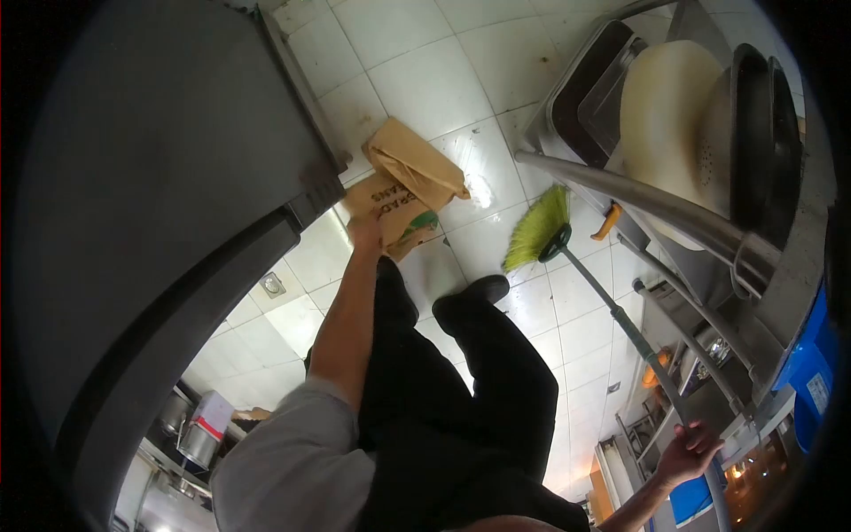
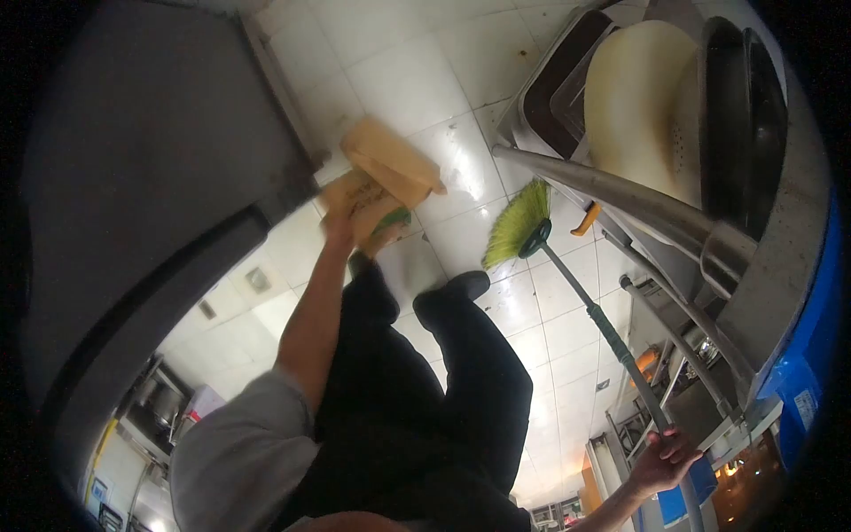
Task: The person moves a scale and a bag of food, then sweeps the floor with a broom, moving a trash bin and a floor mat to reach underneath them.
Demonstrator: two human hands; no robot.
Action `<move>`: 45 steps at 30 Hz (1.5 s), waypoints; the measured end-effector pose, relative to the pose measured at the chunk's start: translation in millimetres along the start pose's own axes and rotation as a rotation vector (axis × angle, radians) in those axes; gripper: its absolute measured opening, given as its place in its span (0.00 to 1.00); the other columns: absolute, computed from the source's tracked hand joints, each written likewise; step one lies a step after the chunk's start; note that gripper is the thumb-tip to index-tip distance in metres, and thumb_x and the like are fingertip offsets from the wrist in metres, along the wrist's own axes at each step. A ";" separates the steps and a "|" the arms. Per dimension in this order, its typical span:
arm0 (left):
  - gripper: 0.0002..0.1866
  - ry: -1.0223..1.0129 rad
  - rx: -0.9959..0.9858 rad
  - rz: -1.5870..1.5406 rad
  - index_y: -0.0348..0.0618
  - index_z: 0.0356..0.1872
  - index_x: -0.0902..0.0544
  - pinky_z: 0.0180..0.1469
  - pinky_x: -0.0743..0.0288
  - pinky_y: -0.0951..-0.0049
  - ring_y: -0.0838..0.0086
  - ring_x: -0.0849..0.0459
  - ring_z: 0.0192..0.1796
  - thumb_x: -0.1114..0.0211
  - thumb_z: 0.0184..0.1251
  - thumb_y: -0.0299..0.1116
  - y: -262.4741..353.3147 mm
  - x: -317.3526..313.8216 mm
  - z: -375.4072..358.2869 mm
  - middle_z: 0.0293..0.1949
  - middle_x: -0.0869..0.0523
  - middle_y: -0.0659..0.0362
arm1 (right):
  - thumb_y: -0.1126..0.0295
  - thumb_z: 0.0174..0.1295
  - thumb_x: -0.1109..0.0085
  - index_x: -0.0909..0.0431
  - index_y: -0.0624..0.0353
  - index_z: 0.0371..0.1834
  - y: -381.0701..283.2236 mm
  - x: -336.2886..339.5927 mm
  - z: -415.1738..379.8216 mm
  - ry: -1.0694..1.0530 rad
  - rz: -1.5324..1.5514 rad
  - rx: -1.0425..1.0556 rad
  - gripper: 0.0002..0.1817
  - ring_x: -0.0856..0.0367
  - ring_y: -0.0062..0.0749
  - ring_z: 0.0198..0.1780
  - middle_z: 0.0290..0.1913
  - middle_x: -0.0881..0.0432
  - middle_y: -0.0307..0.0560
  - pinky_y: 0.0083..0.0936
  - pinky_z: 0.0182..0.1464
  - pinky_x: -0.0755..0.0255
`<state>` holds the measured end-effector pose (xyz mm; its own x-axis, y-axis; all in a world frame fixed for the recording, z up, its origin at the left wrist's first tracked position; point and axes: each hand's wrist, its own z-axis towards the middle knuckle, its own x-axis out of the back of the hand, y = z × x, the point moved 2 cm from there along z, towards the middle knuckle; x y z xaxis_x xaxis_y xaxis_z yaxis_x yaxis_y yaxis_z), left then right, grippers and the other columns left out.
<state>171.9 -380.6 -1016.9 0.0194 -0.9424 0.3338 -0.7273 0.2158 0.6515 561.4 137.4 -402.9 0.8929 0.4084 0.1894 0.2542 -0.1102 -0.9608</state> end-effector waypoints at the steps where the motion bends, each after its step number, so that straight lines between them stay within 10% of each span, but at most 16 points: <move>1: 0.33 0.037 -0.081 0.095 0.25 0.62 0.20 0.56 0.14 0.59 0.53 0.08 0.52 0.23 0.67 0.45 5.3 -17.7 16.4 0.56 0.10 0.43 | 0.44 0.87 0.62 0.37 0.49 0.27 -1.5 -0.3 -0.4 -0.010 0.022 -0.004 0.29 0.23 0.33 0.51 0.28 0.36 0.37 0.34 0.37 0.12; 4: 0.47 0.375 -0.046 0.171 0.26 0.70 0.26 0.63 0.17 0.57 0.48 0.12 0.63 0.27 0.68 0.62 33.2 -77.3 57.4 0.63 0.14 0.38 | 0.44 0.87 0.62 0.39 0.49 0.26 -1.6 -5.0 -6.0 -0.023 0.054 -0.009 0.29 0.23 0.31 0.51 0.27 0.36 0.36 0.33 0.35 0.14; 9: 0.50 0.303 -0.256 0.506 0.26 0.73 0.29 0.64 0.17 0.58 0.48 0.12 0.63 0.29 0.67 0.65 140.3 -160.5 5.6 0.62 0.14 0.36 | 0.43 0.87 0.63 0.40 0.47 0.25 3.7 -6.6 -20.0 0.019 0.004 0.010 0.30 0.23 0.29 0.48 0.26 0.38 0.34 0.30 0.32 0.18; 17: 0.27 -0.213 -0.314 0.579 0.29 0.58 0.16 0.54 0.13 0.61 0.58 0.08 0.54 0.28 0.69 0.44 -10.1 -160.9 146.1 0.54 0.09 0.46 | 0.42 0.86 0.59 0.40 0.45 0.25 20.7 -21.4 -30.6 0.150 0.042 0.007 0.29 0.21 0.29 0.45 0.25 0.39 0.34 0.29 0.31 0.23; 19: 0.21 -0.414 -0.311 0.393 0.28 0.56 0.15 0.53 0.13 0.59 0.60 0.08 0.50 0.28 0.68 0.34 22.5 -93.0 55.8 0.51 0.10 0.49 | 0.42 0.86 0.58 0.39 0.46 0.24 13.9 -12.4 -28.4 0.183 0.054 -0.024 0.29 0.21 0.30 0.46 0.26 0.39 0.34 0.31 0.32 0.20; 22: 0.21 -0.416 0.248 -0.303 0.29 0.57 0.15 0.55 0.13 0.58 0.58 0.09 0.50 0.25 0.63 0.23 89.2 -13.3 -99.1 0.52 0.10 0.49 | 0.41 0.84 0.54 0.34 0.50 0.28 16.4 13.7 -7.2 0.058 0.090 -0.077 0.29 0.17 0.36 0.52 0.29 0.29 0.38 0.42 0.43 0.12; 29: 0.25 -0.379 0.168 -0.151 0.26 0.62 0.17 0.60 0.13 0.59 0.57 0.09 0.53 0.25 0.63 0.20 196.1 131.0 -312.5 0.55 0.10 0.47 | 0.43 0.83 0.50 0.27 0.54 0.32 48.4 3.6 15.5 -0.073 0.119 -0.119 0.28 0.13 0.49 0.60 0.40 0.15 0.53 0.54 0.50 0.15; 37: 0.22 0.246 0.044 -0.459 0.25 0.59 0.15 0.54 0.13 0.59 0.61 0.08 0.49 0.25 0.64 0.22 175.2 301.6 -584.7 0.50 0.07 0.46 | 0.44 0.83 0.46 0.30 0.58 0.35 17.3 -118.9 56.2 -0.582 -0.189 0.002 0.27 0.11 0.47 0.55 0.38 0.20 0.49 0.49 0.49 0.13; 42: 0.20 0.653 -0.088 -0.697 0.30 0.57 0.12 0.53 0.13 0.62 0.65 0.08 0.47 0.24 0.64 0.23 148.0 363.5 -715.6 0.50 0.07 0.50 | 0.42 0.81 0.44 0.27 0.71 0.71 32.3 -171.8 83.0 -0.767 -0.366 0.002 0.38 0.11 0.44 0.46 0.52 0.13 0.65 0.39 0.43 0.11; 45: 0.23 0.787 -0.209 -0.838 0.33 0.60 0.14 0.54 0.15 0.62 0.65 0.11 0.49 0.24 0.64 0.25 124.4 407.8 -795.8 0.52 0.08 0.52 | 0.42 0.81 0.45 0.27 0.71 0.71 28.2 -193.9 79.5 -0.856 -0.470 0.054 0.37 0.12 0.43 0.43 0.51 0.13 0.66 0.36 0.39 0.11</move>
<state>635.3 -534.8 -257.6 0.9128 -0.4075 0.0284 -0.1594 -0.2914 0.9432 365.9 127.1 -482.8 0.1280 0.9222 0.3649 0.4788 0.2647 -0.8371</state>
